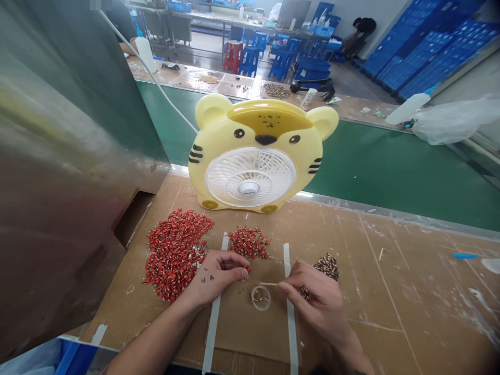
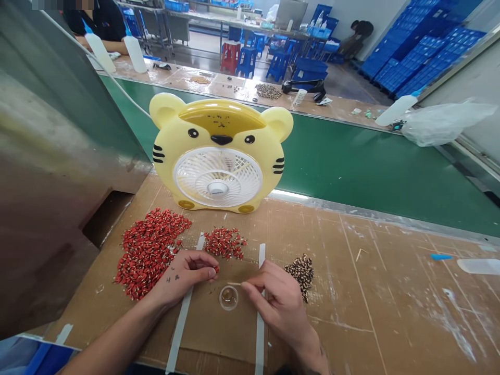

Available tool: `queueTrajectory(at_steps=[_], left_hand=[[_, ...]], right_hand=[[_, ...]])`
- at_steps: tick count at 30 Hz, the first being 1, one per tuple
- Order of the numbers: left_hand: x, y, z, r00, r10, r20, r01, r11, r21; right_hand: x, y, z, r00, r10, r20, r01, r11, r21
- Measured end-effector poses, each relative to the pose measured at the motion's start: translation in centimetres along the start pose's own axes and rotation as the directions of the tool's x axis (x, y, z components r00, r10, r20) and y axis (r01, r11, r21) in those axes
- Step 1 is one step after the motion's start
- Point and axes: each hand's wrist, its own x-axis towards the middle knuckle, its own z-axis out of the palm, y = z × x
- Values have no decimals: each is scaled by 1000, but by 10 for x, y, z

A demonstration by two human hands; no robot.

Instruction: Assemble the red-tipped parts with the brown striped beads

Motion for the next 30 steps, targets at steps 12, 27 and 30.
queueTrajectory(at_steps=[12, 27, 30], left_hand=[[-1, -4, -4, 1000, -16, -2, 16, 1000, 11], [0, -6, -4, 1000, 6, 16, -5, 1000, -22], [1, -7, -3, 1000, 21, 9, -21, 1000, -9]], right_hand=[[-19, 36, -66, 977, 214, -8, -199, 893, -403], [-4, 40, -45, 949, 197, 246, -60, 880, -471], [-4, 33, -44, 964, 213, 159, -155, 936, -315]])
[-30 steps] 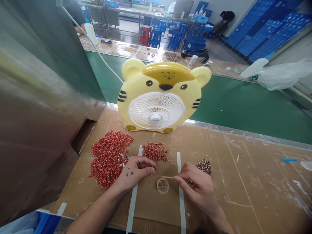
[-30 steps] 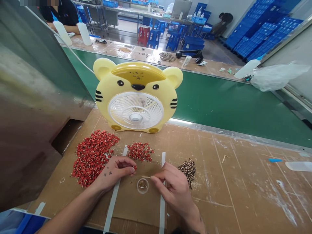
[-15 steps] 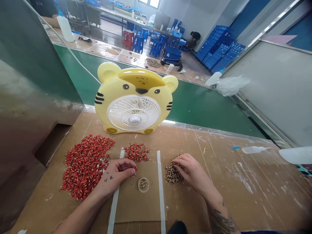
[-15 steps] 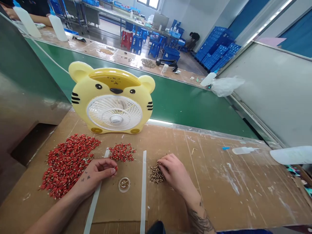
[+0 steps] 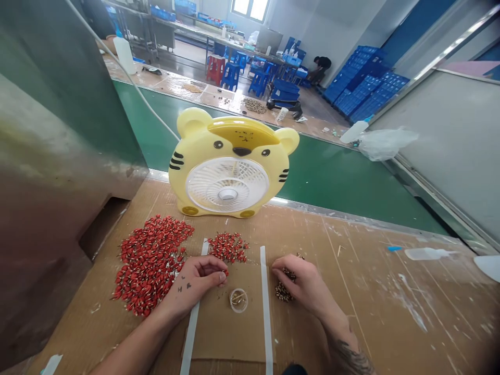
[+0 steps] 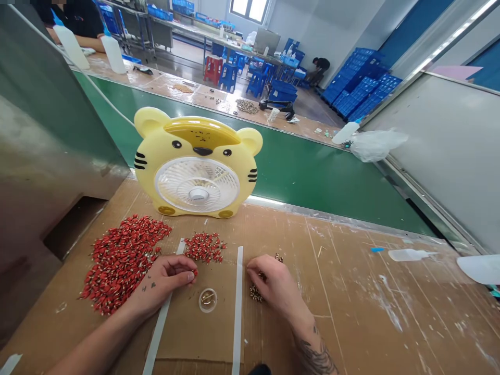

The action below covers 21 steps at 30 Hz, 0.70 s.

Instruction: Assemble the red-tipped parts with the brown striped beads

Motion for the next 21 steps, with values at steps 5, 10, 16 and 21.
queueTrajectory(at_steps=[5, 10, 16, 21], left_hand=[[-1, -1, 3, 997, 59, -41, -57, 996, 61], [-2, -2, 5, 986, 157, -54, -151, 984, 97], [-2, -5, 6, 971, 232, -61, -224, 968, 116], [-4, -5, 8, 963, 267, -38, -260, 958, 121]], right_hand=[[10, -32, 20, 989, -63, -137, 105, 940, 324], [29, -64, 44, 984, -53, -170, 121, 897, 424], [32, -70, 52, 983, 9, -183, 69, 908, 414], [28, -69, 52, 988, 29, -150, 29, 928, 371]])
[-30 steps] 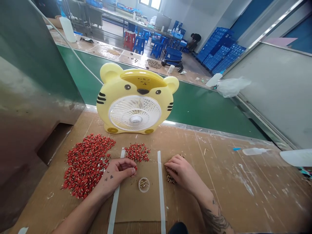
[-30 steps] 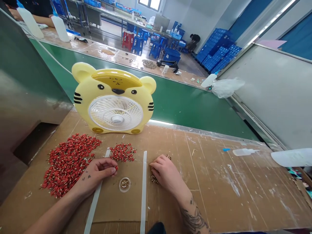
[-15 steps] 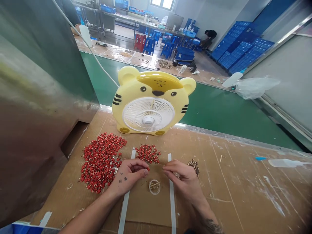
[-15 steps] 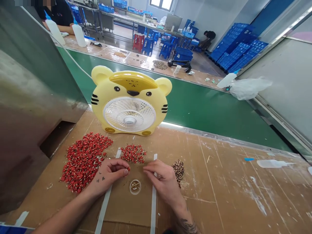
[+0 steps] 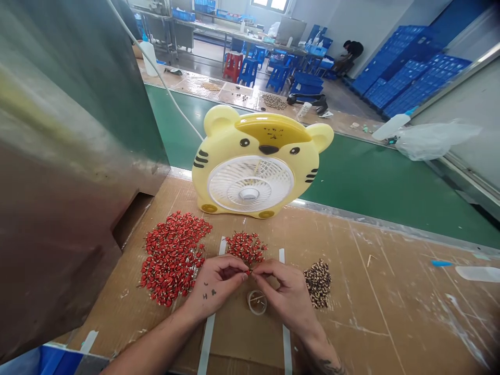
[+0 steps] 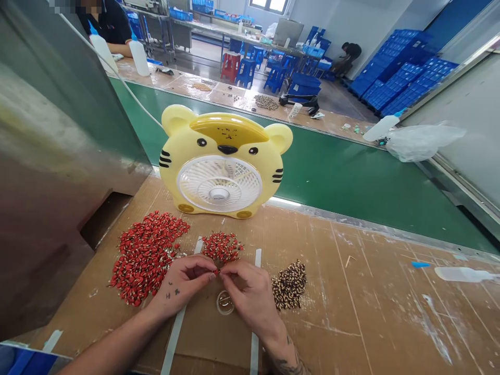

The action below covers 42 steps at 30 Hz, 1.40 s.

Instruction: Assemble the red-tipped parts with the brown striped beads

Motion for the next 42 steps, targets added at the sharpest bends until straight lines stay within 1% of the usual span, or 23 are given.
queueTrajectory(at_steps=[3, 6, 8, 13, 15, 18, 21, 28, 31, 33, 35, 36, 38, 39, 41, 42], left_hand=[[-1, 2, 0, 998, 65, -4, -65, 995, 75], [-1, 4, 0, 989, 148, -12, -143, 969, 199], [-1, 5, -1, 984, 179, -8, -171, 951, 257], [-1, 5, -2, 973, 228, 24, -224, 925, 308], [0, 5, -3, 972, 232, 35, -231, 924, 304], [0, 6, -5, 977, 205, 48, -210, 933, 293], [-1, 6, -5, 981, 186, 50, -192, 929, 315], [-4, 5, -5, 975, 213, 64, -220, 887, 407], [0, 4, -1, 970, 228, 91, -244, 865, 439], [2, 7, 0, 969, 224, 104, -246, 841, 481], [3, 14, -6, 967, 232, 101, -247, 780, 574], [3, 19, -11, 964, 249, 95, -250, 725, 642], [4, 30, -27, 952, 289, 95, -249, 557, 793], [4, 35, -36, 955, 275, 115, -233, 451, 862], [5, 44, -54, 983, 133, 127, -158, 263, 952], [6, 47, -61, 991, 63, 120, -130, 189, 973]], right_hand=[[-1, 0, 0, 1000, -22, 3, 22, 1000, -15], [-1, -1, 0, 999, -53, 3, 53, 998, -34], [-1, -1, 1, 998, -67, 5, 67, 997, -46], [-4, 0, 2, 997, -76, 17, 77, 993, -90], [-5, -1, 2, 998, -57, 17, 58, 994, -89], [-6, -2, 2, 1000, -2, 13, 2, 999, -45], [-3, -2, 1, 999, 26, 29, -26, 1000, -11], [1, -1, 2, 995, 43, 85, -43, 999, 0], [3, 3, 1, 993, 85, 80, -90, 994, 55], [6, 9, -3, 990, 132, 53, -137, 985, 103], [10, 18, -9, 985, 173, -16, -170, 977, 126], [13, 22, -11, 980, 190, -62, -182, 977, 113], [18, 31, -13, 970, 196, -145, -193, 981, 34], [21, 34, -12, 969, 183, -165, -188, 982, -17], [25, 40, -7, 977, 139, -162, -156, 983, -99], [26, 42, -5, 982, 115, -151, -133, 984, -117]])
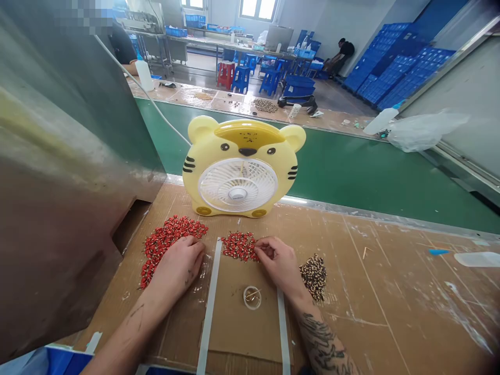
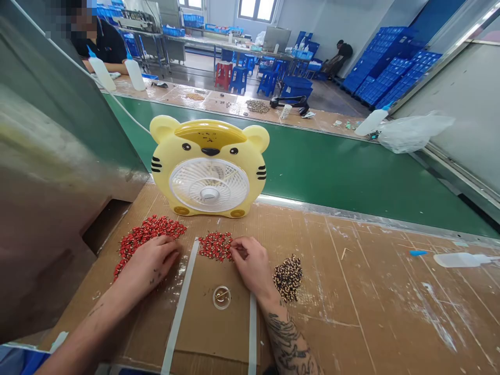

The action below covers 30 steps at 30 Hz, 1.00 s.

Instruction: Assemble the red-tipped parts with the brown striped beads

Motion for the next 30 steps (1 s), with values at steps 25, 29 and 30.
queueTrajectory(at_steps=[25, 29, 30], left_hand=[[9, 32, 17, 984, -141, 111, 164, 456, -874], [9, 36, 34, 955, -170, 242, 267, 143, -953], [8, 37, 37, 950, -166, 265, 279, 67, -958]], right_hand=[[-48, -16, -31, 905, -188, 381, 158, 981, 109], [-49, -21, -29, 854, -347, 387, 345, 935, 78], [-48, -21, -27, 838, -372, 399, 374, 924, 76]])
